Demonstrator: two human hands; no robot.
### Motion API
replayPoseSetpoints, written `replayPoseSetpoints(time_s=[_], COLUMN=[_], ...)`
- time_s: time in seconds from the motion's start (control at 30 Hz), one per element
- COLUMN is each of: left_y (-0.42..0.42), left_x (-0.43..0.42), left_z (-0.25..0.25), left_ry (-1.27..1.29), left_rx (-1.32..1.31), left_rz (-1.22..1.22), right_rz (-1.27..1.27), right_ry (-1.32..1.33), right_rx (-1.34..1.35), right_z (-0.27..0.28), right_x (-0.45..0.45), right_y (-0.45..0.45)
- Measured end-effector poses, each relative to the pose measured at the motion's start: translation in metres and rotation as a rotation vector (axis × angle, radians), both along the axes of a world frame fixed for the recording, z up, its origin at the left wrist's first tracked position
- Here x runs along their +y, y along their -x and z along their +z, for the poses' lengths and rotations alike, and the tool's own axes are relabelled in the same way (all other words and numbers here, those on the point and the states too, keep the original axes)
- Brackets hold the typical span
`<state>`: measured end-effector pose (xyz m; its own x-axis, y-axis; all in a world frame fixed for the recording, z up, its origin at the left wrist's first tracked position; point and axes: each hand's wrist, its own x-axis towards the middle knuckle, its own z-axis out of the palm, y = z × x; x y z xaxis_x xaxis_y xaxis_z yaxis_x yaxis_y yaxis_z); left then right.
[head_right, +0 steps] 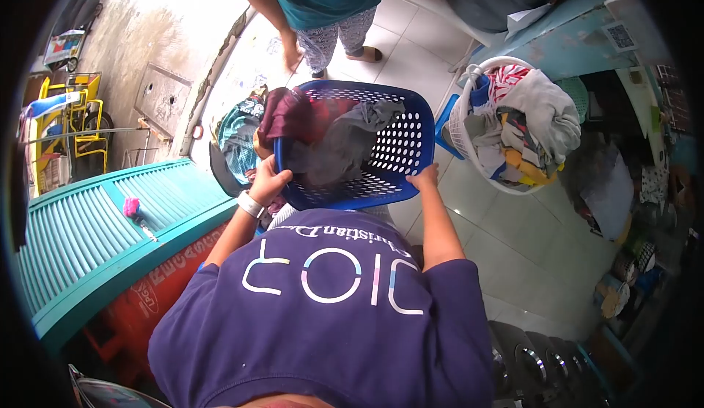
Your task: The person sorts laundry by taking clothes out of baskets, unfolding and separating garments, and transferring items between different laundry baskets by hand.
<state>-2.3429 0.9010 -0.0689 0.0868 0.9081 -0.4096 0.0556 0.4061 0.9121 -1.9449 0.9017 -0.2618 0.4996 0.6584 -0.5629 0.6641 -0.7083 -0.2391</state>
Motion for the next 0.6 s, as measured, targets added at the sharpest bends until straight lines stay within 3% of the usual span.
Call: replayPoseSetpoints(time_s=[0.03,0.1,0.13,0.27,0.37,0.43,0.53,0.6], left_y=[0.002,0.019,0.028,0.064,0.09,0.093,0.121,0.108], left_x=[0.003,0.002,0.002,0.021,0.041,0.049,0.067,0.079], left_z=[0.005,-0.011,-0.017,-0.016,-0.026,-0.031,-0.06,-0.019], left_ry=[0.014,0.022,0.028,0.085,0.112,0.103,-0.058,-0.074], left_rx=[0.012,0.046,0.077,0.004,0.178,0.236,0.498,1.0], left_rz=[-0.009,-0.02,-0.038,0.081,0.093,0.162,0.145,0.064], right_rz=[0.006,-0.31,-0.303,-0.268,-0.502,-0.501,-0.516,-0.467], right_ry=[0.002,-0.185,-0.179,-0.212,-0.201,-0.224,-0.293,-0.392], right_rx=[0.003,0.532,0.538,0.66,1.019,1.041,1.073,1.032], right_z=[-0.021,-0.046,-0.045,0.032,0.067,0.087,0.112,0.13], right_x=[-0.001,-0.002,0.0,0.008,-0.004,-0.015,-0.024,-0.025], right_y=[-0.01,-0.022,-0.025,-0.014,-0.003,0.005,0.021,0.037])
